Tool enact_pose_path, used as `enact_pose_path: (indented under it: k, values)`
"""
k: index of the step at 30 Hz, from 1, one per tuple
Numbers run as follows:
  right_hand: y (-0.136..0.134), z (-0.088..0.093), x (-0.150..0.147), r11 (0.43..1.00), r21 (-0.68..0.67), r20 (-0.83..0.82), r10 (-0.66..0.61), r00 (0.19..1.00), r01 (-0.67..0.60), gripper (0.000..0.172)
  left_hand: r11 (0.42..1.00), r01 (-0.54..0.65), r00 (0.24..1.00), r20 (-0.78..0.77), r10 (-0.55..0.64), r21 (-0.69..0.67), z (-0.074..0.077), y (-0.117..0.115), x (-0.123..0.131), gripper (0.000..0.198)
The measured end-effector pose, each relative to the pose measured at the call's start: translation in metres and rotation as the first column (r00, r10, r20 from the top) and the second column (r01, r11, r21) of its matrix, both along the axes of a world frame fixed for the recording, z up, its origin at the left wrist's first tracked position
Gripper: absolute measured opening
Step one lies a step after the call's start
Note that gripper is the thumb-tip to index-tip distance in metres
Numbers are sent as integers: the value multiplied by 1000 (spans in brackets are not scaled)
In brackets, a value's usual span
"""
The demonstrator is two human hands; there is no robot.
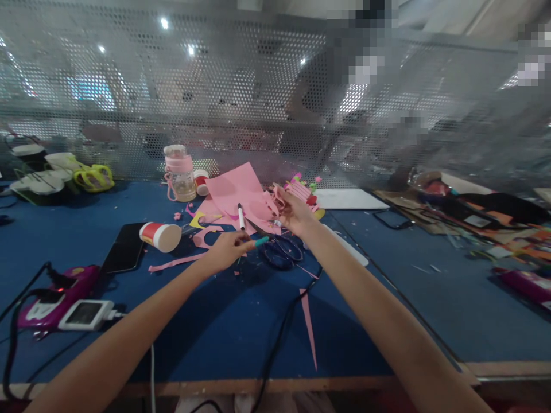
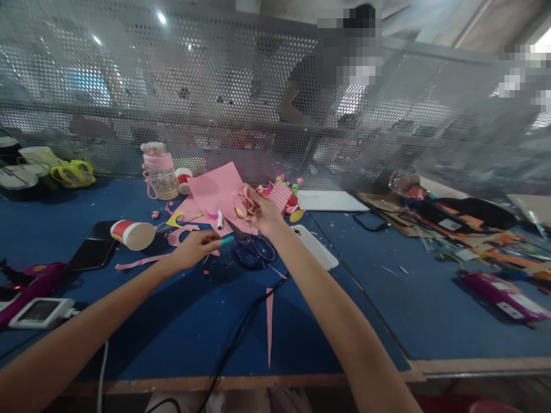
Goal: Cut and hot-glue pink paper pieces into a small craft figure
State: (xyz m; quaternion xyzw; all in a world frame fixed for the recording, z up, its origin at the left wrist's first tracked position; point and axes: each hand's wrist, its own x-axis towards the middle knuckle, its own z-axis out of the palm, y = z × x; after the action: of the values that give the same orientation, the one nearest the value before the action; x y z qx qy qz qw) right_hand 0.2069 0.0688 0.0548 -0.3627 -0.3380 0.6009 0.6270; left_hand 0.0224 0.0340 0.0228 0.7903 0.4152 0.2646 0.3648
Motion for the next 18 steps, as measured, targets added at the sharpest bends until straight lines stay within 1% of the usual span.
enact_pose_path:
  k: [1,2,3,5,7,9,11,14,18]
  values:
    - [-2,1,-1,997,75,46,-13,999,10,19,999,-46,996,80,46,-9,-1,1,0,30]
    - [-4,3,-3,987,156,89,-43,995,28,22,997,-65,985,155,71,-42,-2,2,0,30]
    - [-6,4,-5,970,240,127,-82,988,50,24,994,-58,971,226,77,-90,-1,3,1,31]
    - [-11,7,-10,918,390,193,-158,968,72,25,982,-3,928,367,73,-189,2,2,3,33]
    - [-17,10,-14,877,480,273,-190,943,38,24,964,36,872,479,99,-264,7,-1,6,35]
    - [-22,13,-17,856,516,358,-194,914,-21,21,949,32,832,534,149,-314,11,-4,8,31]
    - [-25,14,-18,845,533,410,-206,889,-51,20,936,15,815,547,193,-353,15,-6,9,27]
    - [-26,13,-18,837,544,440,-221,870,-63,19,922,7,805,548,224,-387,17,-7,8,24]
    - [-24,11,-17,838,537,484,-213,849,-96,19,909,15,813,534,232,-418,18,-8,9,23]
